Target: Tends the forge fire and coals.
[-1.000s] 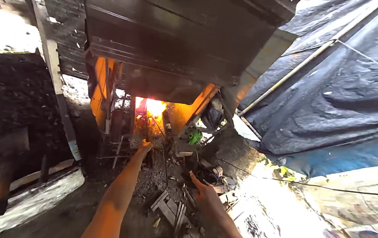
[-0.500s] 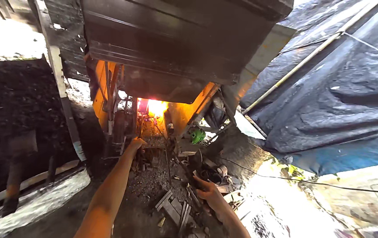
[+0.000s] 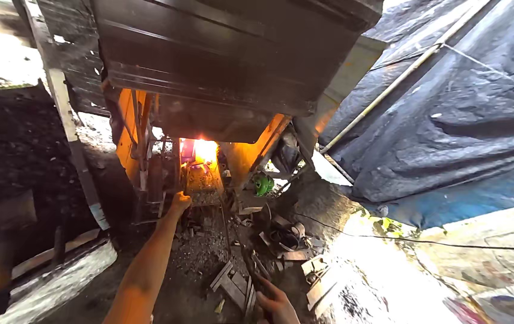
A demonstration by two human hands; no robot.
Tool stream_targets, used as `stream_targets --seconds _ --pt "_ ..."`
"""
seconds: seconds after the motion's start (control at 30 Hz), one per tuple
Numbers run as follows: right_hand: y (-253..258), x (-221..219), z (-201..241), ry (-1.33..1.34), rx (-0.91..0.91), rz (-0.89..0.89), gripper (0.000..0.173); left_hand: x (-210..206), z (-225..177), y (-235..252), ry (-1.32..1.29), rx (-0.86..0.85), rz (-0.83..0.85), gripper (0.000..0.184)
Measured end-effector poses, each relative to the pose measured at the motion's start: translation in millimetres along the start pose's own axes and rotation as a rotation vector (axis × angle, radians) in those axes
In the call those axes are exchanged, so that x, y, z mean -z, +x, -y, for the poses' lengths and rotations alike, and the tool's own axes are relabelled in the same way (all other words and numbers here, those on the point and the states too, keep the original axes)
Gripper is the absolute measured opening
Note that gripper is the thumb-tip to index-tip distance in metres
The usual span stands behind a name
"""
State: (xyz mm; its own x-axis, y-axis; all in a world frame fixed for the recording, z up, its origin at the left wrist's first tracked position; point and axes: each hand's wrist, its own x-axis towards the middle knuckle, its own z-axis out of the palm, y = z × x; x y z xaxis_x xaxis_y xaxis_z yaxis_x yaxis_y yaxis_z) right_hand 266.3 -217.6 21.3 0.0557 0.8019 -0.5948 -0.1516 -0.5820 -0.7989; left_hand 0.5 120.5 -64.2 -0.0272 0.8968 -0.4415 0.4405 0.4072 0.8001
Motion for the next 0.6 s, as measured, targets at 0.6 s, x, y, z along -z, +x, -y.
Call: stream_targets --seconds 0.6 --pt "101 -58 119 -1.105 0.23 -0.202 0.058 21 8 -114 -0.34 0.023 0.17 0.063"
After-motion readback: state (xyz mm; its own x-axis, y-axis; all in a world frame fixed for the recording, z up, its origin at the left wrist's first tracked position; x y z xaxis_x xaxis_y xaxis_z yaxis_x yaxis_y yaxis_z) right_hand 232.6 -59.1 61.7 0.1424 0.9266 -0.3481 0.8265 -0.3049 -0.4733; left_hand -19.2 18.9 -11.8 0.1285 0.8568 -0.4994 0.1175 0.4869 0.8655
